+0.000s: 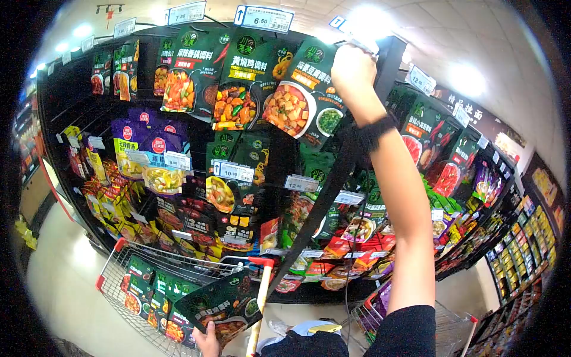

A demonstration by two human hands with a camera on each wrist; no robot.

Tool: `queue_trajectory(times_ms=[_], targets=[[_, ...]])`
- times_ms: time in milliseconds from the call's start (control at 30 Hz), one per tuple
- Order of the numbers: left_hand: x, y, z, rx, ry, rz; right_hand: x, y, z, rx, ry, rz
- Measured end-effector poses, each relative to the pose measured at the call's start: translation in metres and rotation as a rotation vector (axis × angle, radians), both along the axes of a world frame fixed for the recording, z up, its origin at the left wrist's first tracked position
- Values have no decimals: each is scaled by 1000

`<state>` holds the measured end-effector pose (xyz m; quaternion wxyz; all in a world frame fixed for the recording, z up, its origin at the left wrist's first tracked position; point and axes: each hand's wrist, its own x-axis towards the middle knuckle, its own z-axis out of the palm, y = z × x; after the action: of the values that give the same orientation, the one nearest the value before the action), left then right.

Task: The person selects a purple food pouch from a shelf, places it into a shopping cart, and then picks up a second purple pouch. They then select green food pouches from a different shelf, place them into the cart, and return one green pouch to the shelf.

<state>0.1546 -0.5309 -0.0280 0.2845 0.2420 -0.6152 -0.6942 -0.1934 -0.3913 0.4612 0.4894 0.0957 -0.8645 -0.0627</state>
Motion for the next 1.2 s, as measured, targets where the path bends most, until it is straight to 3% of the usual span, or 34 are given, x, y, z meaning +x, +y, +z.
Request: queue_trajectory(times_ms=[67, 100, 167, 267, 333, 500, 600, 733, 900, 1200], targets=[[-7, -8, -11, -44, 13, -2, 24, 4, -24, -4, 41, 130], [-12, -7, 5, 73, 103, 12, 35, 8, -35, 12, 83, 202], [-29, -5, 67, 307, 283, 34, 61, 20, -56, 121, 131, 328], [-51, -21, 132, 156, 303, -85, 86, 42, -67, 170, 171, 420], [-73, -28, 178, 110, 333, -134, 88, 55, -63, 93, 207, 444], [-143, -38, 253, -109, 443, -266, 67, 85, -57, -234, 244, 547], [-188, -30, 288, -45, 554, -387, 35, 107, -57, -390, 290, 649], [-250, -24, 325, -70, 618, -436, -11, 125, -64, -547, 170, 792], [-304, -11, 355, -146, 618, -545, -41, 135, -66, -527, 45, 789], [-343, 23, 385, -170, 648, -611, -55, 141, -73, -478, -41, 772]])
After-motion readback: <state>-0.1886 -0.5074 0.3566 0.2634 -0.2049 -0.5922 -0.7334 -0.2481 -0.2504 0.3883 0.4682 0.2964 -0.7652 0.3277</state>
